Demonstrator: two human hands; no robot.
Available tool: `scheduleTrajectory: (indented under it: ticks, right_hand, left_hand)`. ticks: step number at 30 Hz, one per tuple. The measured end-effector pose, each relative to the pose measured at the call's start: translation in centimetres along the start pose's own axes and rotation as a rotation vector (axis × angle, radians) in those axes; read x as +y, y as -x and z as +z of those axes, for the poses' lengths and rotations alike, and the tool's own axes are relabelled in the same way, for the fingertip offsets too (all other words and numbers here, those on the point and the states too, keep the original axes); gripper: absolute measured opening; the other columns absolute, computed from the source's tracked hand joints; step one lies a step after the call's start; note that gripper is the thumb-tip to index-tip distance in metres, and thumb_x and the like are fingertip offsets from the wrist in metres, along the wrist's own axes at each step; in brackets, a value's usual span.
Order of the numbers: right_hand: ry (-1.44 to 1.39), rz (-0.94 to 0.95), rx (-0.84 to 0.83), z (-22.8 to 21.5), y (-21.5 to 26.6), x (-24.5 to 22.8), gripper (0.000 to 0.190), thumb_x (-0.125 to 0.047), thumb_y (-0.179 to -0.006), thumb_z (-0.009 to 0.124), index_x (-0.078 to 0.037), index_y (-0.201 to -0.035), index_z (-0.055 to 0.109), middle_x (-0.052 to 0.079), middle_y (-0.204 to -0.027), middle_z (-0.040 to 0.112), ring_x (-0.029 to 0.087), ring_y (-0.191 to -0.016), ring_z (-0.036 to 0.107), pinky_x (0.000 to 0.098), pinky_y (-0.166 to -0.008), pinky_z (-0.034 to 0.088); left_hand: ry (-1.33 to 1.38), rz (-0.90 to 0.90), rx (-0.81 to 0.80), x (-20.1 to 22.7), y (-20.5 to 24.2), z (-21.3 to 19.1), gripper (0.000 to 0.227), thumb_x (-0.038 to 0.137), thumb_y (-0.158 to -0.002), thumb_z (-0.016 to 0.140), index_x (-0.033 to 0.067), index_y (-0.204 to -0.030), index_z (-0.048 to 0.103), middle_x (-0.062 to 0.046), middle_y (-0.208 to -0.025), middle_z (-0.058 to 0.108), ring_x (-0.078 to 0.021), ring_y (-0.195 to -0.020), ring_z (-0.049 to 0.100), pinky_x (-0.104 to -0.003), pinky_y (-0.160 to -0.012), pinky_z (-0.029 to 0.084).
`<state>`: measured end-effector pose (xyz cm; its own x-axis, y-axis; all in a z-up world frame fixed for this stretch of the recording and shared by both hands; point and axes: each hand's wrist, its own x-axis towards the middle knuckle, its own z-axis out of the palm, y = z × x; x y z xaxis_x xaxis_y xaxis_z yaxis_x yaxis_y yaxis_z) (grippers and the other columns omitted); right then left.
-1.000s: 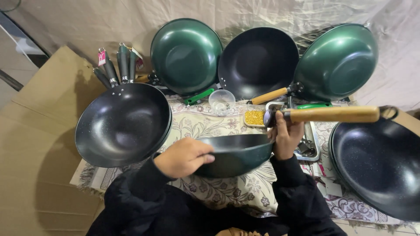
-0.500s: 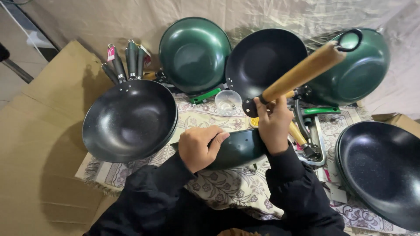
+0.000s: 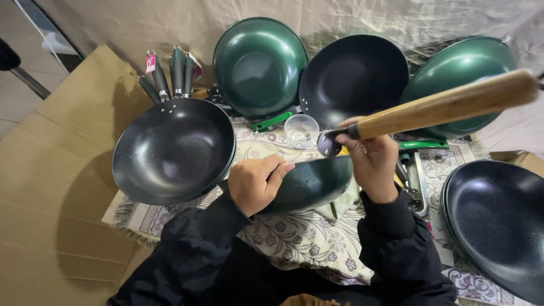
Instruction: Cleaning the interior of woks with a cloth and attaching wooden handles using a specialized fastening tool.
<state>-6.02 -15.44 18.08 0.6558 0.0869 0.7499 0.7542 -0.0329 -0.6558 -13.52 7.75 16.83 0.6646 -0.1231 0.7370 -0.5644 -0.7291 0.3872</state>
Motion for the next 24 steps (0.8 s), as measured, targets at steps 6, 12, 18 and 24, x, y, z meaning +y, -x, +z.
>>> scheduleTrajectory:
  ticks: [6, 12, 18, 24]
  right_hand:
    - [0.055, -0.128, -0.207, 0.5, 0.7, -0.2, 0.007, -0.009, -0.094, 0.071, -0.004, -0.088, 0.072, 0.009, -0.088, 0.068, 0.028, -0.085, 0.068, 0.0454, -0.095, 0.054]
    - [0.055, -0.282, -0.374, 2.4, 0.7, -0.9, 0.014, -0.014, -0.096, 0.066, -0.002, -0.091, 0.062, 0.02, -0.121, 0.065, 0.046, -0.116, 0.062, 0.0573, -0.1, 0.047]
    - [0.171, -0.209, -0.315, 3.1, 2.0, 0.6, 0.013, -0.015, -0.1, 0.064, -0.004, -0.094, 0.064, 0.015, -0.093, 0.071, 0.046, -0.087, 0.069, 0.0559, -0.085, 0.055]
    - [0.143, -0.179, -0.273, 3.2, 2.5, 1.5, 0.009, -0.012, -0.098, 0.066, -0.005, -0.094, 0.068, 0.013, -0.086, 0.07, 0.043, -0.078, 0.07, 0.0494, -0.077, 0.057]
  left_hand:
    - [0.015, -0.045, -0.011, -0.4, 0.1, 0.1, 0.028, 0.032, -0.101, 0.062, 0.0163, -0.079, 0.069, -0.008, -0.053, 0.064, -0.0292, -0.051, 0.069, -0.036, -0.051, 0.054]
    - [0.003, -0.038, -0.02, -0.4, 0.1, 0.1, 0.027, 0.031, -0.102, 0.061, 0.0161, -0.081, 0.068, -0.009, -0.053, 0.062, -0.0312, -0.053, 0.069, -0.037, -0.051, 0.054]
    - [0.002, -0.049, -0.019, -0.3, -0.2, 0.0, 0.029, 0.032, -0.103, 0.06, 0.0158, -0.08, 0.068, -0.009, -0.052, 0.063, -0.03, -0.053, 0.069, -0.036, -0.052, 0.055]
    - [0.033, -0.09, -0.039, 0.0, -0.3, -0.2, 0.031, 0.032, -0.102, 0.061, 0.0155, -0.077, 0.068, -0.007, -0.051, 0.063, -0.0261, -0.049, 0.068, -0.032, -0.049, 0.053]
